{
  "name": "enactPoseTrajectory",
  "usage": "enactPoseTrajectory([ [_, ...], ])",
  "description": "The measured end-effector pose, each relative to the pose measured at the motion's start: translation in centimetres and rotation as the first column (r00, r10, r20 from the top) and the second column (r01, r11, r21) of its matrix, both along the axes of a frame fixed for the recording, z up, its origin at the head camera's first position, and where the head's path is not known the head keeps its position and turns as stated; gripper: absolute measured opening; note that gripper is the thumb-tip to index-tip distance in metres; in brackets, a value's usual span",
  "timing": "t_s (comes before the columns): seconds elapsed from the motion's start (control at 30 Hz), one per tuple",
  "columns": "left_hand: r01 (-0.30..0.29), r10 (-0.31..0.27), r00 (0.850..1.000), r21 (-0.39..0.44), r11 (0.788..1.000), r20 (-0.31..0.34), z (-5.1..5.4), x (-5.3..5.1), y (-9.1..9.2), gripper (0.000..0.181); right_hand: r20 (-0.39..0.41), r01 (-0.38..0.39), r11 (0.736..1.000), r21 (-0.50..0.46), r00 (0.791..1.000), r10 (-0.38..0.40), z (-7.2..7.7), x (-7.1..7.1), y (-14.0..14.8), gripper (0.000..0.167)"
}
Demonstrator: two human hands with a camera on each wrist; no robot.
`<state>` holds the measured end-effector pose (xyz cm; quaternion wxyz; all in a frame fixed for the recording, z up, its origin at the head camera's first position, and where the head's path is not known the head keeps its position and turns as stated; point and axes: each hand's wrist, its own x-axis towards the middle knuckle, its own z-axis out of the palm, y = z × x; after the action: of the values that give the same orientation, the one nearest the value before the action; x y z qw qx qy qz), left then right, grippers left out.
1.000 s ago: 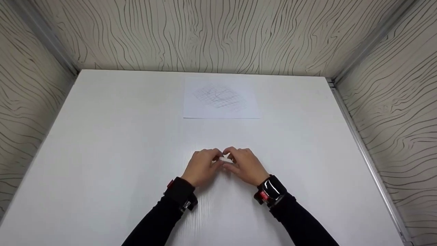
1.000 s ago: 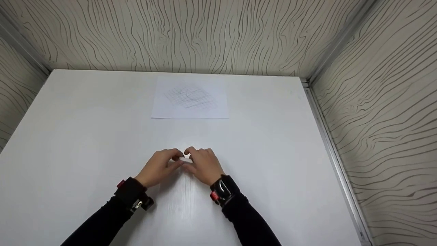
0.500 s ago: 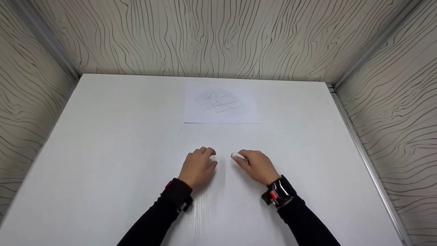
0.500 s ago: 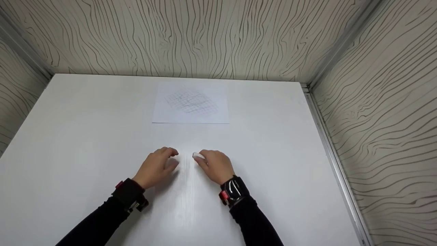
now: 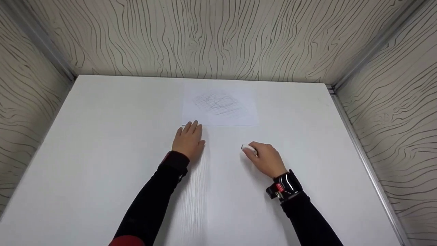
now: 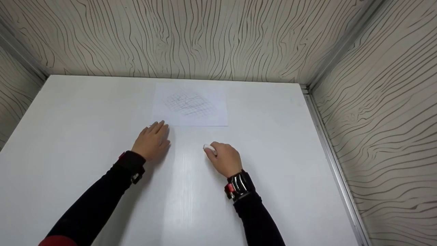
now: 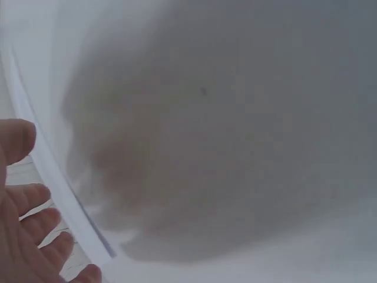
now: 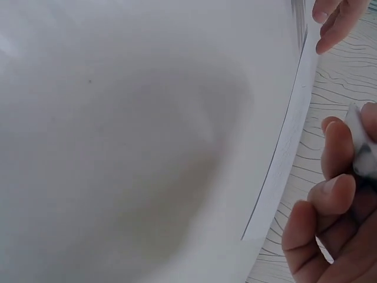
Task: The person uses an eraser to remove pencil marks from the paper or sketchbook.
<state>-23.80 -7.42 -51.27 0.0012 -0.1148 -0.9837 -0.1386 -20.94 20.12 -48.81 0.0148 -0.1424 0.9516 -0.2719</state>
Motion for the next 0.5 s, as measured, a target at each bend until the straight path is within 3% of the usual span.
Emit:
enactPoseTrajectory([
  [0.17,-0.033,0.036,0.998,-0.070,0.997,0.055,-0.7,-0.4,0.0,0.058,-0.010,0.001,1.000,0.007,1.000,-0.001,-0.5,-0.8,-0.2,0.028],
  [0.3,-0.048,0.052,0.994,-0.046,0.998,0.097,-1.1,-0.5,0.0,0.059,0.000,-0.004,1.000,-0.003,1.000,0.004,-0.8,-0.9,-0.2,0.027],
  [0.5,-0.036,0.038,0.997,-0.025,0.999,0.066,-1.2,-0.6,0.1,0.057,-0.010,-0.003,1.000,-0.005,1.000,0.003,-1.0,-1.0,0.2,0.026],
])
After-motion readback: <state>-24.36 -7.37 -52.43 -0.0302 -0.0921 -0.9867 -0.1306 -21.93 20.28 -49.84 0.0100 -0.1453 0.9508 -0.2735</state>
